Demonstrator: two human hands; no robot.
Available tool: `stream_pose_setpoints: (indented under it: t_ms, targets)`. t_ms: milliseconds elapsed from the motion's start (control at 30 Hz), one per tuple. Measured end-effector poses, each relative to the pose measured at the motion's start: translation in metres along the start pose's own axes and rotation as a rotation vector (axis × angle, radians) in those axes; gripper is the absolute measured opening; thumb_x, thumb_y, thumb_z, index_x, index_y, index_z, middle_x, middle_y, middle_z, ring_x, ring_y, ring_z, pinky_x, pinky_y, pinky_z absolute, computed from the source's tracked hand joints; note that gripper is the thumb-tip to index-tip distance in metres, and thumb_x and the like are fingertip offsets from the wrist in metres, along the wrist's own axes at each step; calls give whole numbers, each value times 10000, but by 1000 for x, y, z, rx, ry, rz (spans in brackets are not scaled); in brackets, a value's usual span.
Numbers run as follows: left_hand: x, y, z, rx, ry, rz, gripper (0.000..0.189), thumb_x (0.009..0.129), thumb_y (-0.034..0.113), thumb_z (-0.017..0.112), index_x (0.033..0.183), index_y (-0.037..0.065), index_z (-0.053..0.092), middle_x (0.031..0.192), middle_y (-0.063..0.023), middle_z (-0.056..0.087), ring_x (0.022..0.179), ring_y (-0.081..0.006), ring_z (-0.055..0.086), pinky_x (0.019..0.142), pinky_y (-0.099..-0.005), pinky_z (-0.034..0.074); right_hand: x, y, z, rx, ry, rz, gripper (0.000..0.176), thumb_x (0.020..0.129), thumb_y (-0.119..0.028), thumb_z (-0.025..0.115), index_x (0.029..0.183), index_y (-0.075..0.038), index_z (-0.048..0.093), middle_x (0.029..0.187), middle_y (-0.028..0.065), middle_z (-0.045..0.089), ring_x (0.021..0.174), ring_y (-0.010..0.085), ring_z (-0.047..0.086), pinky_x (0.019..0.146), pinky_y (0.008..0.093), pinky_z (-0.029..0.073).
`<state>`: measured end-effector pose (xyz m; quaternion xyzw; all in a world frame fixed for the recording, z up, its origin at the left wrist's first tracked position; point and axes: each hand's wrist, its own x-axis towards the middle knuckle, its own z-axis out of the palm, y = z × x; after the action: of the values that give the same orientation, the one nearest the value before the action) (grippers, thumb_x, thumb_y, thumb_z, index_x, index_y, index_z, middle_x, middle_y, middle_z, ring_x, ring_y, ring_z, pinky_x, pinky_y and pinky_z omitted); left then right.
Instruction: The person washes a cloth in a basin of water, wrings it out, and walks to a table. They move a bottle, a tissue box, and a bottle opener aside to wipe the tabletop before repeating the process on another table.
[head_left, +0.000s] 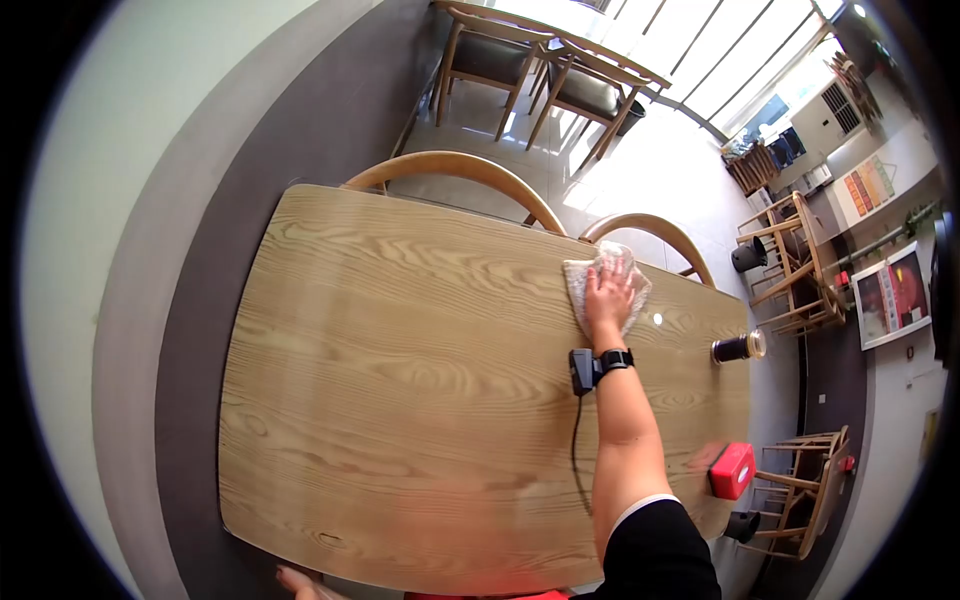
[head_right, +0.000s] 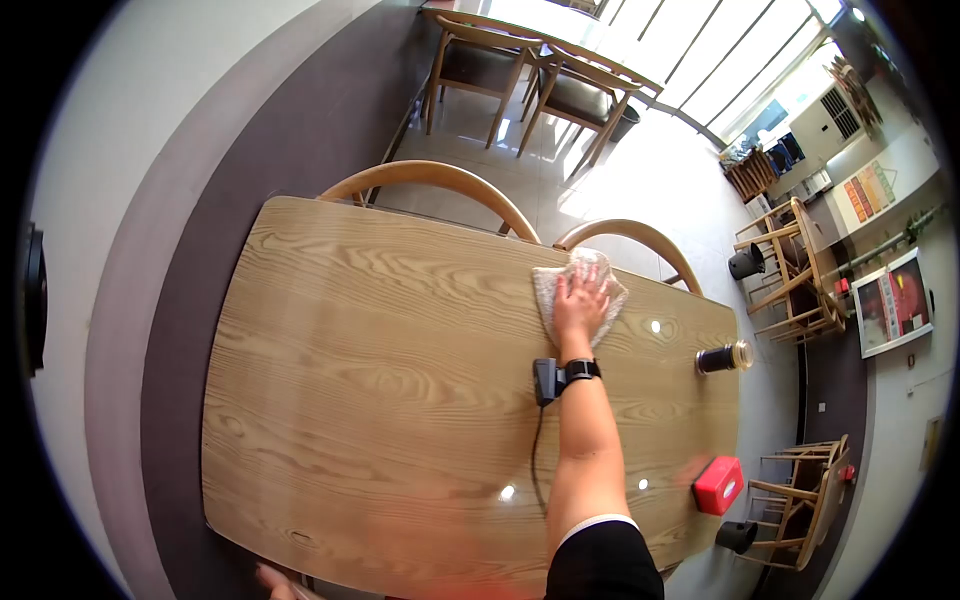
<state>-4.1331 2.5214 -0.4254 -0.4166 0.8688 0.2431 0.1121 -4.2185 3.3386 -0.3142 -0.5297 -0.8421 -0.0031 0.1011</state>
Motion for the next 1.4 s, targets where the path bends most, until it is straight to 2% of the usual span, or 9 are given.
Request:
stream_pose_setpoints:
  t_ms: [100, 333, 500, 700, 833, 933, 1000, 1167, 1400]
  targets:
    - [26, -19, 19, -135, 138, 41, 557, 924, 359, 345, 986, -122, 620, 971, -254, 644, 795, -361, 642, 696, -437, 522, -49, -29, -6, 8, 52, -89, 520, 915, -497, 386, 1385, -276, 388, 1488, 55, 275, 1374, 340, 194, 1097, 502, 166]
    - [-2, 20, 12, -244, 65, 9, 489, 906, 284, 359, 1029, -119, 607, 1011, -264, 633, 928, -389, 614, 808, -444, 491, -279, -60, -63, 194, -86, -659, 553, 833, -420, 549, 1323, -180, 461, 1459, 137, 298, 1339, 395, 238, 1036, 543, 231]
    - [-53, 71, -11, -754, -276, -211, 514, 918, 296, 313, 1176, -93, 529, 1212, -249, 545, 977, -342, 594, 755, -445, 527, -414, 12, -117, 336, -393, -978, 580, 838, -428, 533, 1353, -192, 415, 1492, 111, 242, 1365, 369, 204, 1075, 516, 175]
    - [36, -1, 14, -532, -311, 0, 534, 874, 362, 274, 1129, -50, 498, 1234, -137, 482, 1030, -257, 480, 945, -385, 370, -436, 112, -135, 453, -468, -1229, 619, 835, -455, 528, 1377, -192, 383, 1487, 104, 259, 1391, 306, 177, 1110, 488, 86]
    - [-7, 24, -7, -794, -137, -59, 285, 795, 241, 355, 811, -22, 461, 930, -65, 455, 820, -211, 406, 777, -350, 399, -337, 177, -162, 335, -109, -569, 664, 792, -353, 616, 1385, -180, 373, 1474, 122, 276, 1378, 305, 207, 1100, 506, 94]
    - [-63, 77, -43, -249, 534, 430, 310, 749, 193, 493, 828, -106, 512, 796, -265, 581, 648, -344, 501, 674, -443, 429, -223, 251, -166, 383, 254, -200, 704, 754, -271, 665, 1382, -168, 365, 1457, 151, 284, 1335, 358, 257, 1073, 501, 192]
    - [-77, 100, -50, -226, 743, 763, 348, 784, 224, 559, 950, -77, 504, 918, -245, 530, 875, -357, 501, 791, -435, 417, -138, 292, -180, 384, 396, -51, 744, 724, -275, 701, 1379, -168, 363, 1450, 165, 275, 1306, 366, 294, 1057, 468, 256]
    - [-161, 173, -31, -493, 270, 1130, 244, 861, 47, 527, 1076, -12, 427, 1017, -114, 391, 856, -189, 435, 764, -306, 396, 4, 344, -178, 358, 203, 379, 949, 592, -444, 801, 1394, -259, 327, 1475, 143, 197, 1311, 385, 267, 1010, 526, 342]
    - [-375, 308, 7, -372, -598, 1491, 113, 838, 34, 500, 939, 37, 550, 1048, -95, 536, 1010, -217, 482, 911, -343, 382, -6, 333, -143, 668, 355, 316, 555, 649, -193, 729, 1168, -203, 530, 1092, 73, 557, 1010, 282, 561, 831, 390, 490]
